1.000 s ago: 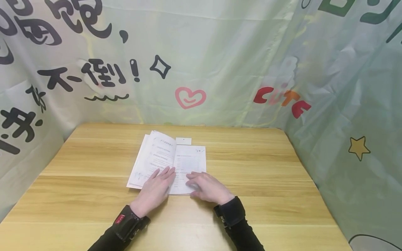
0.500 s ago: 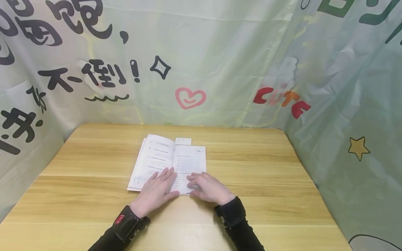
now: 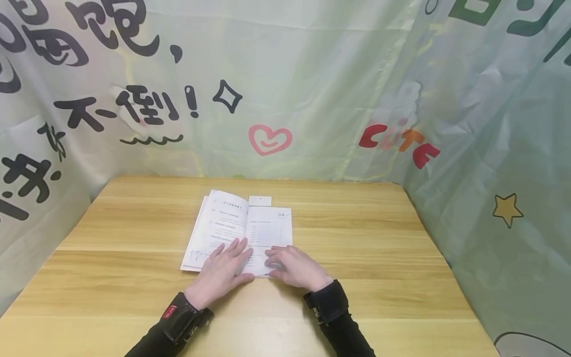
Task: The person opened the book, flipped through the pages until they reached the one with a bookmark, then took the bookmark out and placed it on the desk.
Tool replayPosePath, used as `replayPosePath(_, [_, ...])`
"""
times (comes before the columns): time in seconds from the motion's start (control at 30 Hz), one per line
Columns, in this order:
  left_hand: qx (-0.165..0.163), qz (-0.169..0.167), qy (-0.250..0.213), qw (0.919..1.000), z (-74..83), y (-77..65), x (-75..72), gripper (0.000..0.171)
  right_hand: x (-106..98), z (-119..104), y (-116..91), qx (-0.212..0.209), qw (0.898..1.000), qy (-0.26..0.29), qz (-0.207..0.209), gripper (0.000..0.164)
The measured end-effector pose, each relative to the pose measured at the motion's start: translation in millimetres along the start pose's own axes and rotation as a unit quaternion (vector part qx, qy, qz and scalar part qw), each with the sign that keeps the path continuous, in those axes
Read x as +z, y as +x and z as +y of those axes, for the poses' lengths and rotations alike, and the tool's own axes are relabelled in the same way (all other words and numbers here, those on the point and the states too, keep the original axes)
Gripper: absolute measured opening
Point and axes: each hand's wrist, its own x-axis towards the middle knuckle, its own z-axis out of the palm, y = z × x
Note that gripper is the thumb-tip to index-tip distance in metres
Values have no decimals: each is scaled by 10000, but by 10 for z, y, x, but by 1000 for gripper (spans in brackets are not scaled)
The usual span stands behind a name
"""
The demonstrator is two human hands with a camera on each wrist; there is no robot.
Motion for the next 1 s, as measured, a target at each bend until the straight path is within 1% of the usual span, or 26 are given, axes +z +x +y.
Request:
replayPosePath(0.23, [89,-63,50,9999,4,-22,3,62,15,2,-10,51,9999,85,62,31])
replayPosePath(0.43, [67,-171,114,9998,15,-30,4,62,30,-16,-20,61,9997,188,108,30])
replayPosePath(0.77, [81,-106,108,9999,21,-38,12,62,47,-19,-38,-55,9998,-82,173,38])
replayPosePath(0.87, [85,-107,92,9999,21,-34,16,61,32,-25,-46,-77,9995,-123,274,33])
replayPosePath(1.0, [110,-106,71,9999,18,-26,16,57,12,-23,-47,-202,9985,-248,448,19])
